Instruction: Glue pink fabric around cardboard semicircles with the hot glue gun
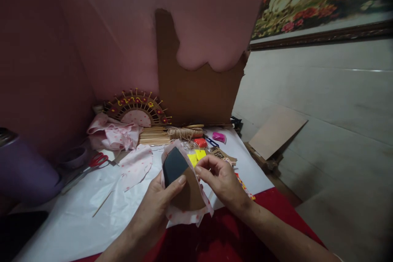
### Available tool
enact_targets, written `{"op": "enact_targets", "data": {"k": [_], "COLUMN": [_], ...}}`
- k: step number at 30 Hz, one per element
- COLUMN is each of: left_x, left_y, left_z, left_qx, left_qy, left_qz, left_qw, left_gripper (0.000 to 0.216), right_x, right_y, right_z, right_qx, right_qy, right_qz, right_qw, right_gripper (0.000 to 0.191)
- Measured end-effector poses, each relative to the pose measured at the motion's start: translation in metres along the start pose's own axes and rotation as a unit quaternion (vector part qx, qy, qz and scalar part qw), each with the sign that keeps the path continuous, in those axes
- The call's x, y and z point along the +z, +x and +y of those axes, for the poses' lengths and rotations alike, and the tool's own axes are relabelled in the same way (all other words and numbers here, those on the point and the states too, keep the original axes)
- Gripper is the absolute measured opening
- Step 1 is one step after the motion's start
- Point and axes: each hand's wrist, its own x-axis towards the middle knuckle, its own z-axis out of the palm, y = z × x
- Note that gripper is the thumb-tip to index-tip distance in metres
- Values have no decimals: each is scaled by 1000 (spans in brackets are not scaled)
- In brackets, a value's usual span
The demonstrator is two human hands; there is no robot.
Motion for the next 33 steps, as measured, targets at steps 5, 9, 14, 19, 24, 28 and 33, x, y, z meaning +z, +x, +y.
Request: {"op": "enact_targets", "data": {"k": [5, 9, 14, 19, 24, 28, 33], "left_x": [-3, -5, -4, 0, 3, 5, 7], "left_y": [0, 1, 1, 0, 0, 0, 1], "left_z": [-6, -7, -5, -5, -1, 0, 1], "left_qx": [-13, -20, -14, -16, -31, -32, -31], "left_qy": [21, 30, 30, 17, 17, 27, 30], "left_qz": [-18, -31, -18, 34, 52, 57, 83], "left_qw": [1000, 999, 999, 999, 998, 997, 996], "left_gripper": [37, 43, 33, 28, 27, 27, 32], "right_x": [3, 5, 3, -29, -87, -101, -81], "right_y": [13, 26, 20, 17, 20, -2, -26], "right_z": [-10, -12, -8, -3, 26, 53, 64], "right_qx": [-79, -75, -72, -69, -6, 49, 86], "right_qy": [-60, -50, -32, -68, -280, -351, -369], "right_qz": [23, 26, 21, 77, 97, 60, 28], "right_qw": [995, 996, 997, 992, 955, 933, 925], "right_gripper": [12, 12, 10, 16, 17, 15, 36]}}
